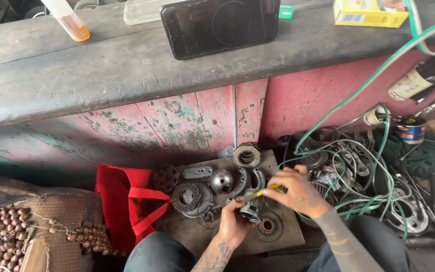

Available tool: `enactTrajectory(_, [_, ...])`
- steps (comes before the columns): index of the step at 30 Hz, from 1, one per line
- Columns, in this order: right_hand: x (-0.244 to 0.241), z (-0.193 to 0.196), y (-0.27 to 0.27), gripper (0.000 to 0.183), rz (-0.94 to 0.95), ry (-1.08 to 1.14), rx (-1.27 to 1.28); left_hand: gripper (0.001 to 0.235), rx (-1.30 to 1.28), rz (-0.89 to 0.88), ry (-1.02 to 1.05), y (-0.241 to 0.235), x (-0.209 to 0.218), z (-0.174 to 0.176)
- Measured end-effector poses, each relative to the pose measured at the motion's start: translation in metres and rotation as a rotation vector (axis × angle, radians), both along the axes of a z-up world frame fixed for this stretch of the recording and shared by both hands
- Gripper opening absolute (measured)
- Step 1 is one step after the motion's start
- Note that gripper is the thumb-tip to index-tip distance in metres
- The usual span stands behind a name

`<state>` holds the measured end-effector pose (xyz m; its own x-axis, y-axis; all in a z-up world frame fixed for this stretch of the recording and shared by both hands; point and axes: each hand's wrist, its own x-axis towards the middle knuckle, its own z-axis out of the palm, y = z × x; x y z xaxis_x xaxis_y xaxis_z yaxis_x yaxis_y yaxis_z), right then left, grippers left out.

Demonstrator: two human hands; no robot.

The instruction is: Cleaning a motorcycle piston by scraping off deposits with a small hand tool.

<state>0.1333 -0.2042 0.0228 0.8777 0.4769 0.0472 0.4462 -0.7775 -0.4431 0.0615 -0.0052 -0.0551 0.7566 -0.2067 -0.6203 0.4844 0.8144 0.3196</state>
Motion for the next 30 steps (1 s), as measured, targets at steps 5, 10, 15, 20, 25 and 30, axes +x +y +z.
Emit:
enactTrajectory(5, [0.016,-0.017,0.003,0.030,0.059,0.005,0.035,0.020,0.021,0.028,0.003,0.013,0.006,-0.016])
enactTrajectory(10, [0.017,-0.018,0.019,0.037,0.064,0.094,-0.037,0.021,0.020,0.054,-0.024,0.028,0.006,-0.035])
enactTrajectory(15, [0.030,-0.039,0.005,0.034,0.016,0.074,-0.029,0.011,0.015,0.082,-0.003,0.034,0.004,-0.023])
enactTrajectory(20, [0.011,-0.021,0.021,0.044,0.129,0.206,0.040,0.017,-0.012,0.071,-0.041,0.029,-0.002,-0.014])
enactTrajectory(25, [0.002,-0.008,0.008,0.030,0.041,0.147,0.066,0.024,-0.006,0.083,-0.011,0.030,-0.019,0.005])
enactTrajectory(30, [-0.032,0.001,0.020,0.036,0.203,0.164,0.083,0.011,0.069,0.104,-0.049,0.042,-0.041,-0.001])
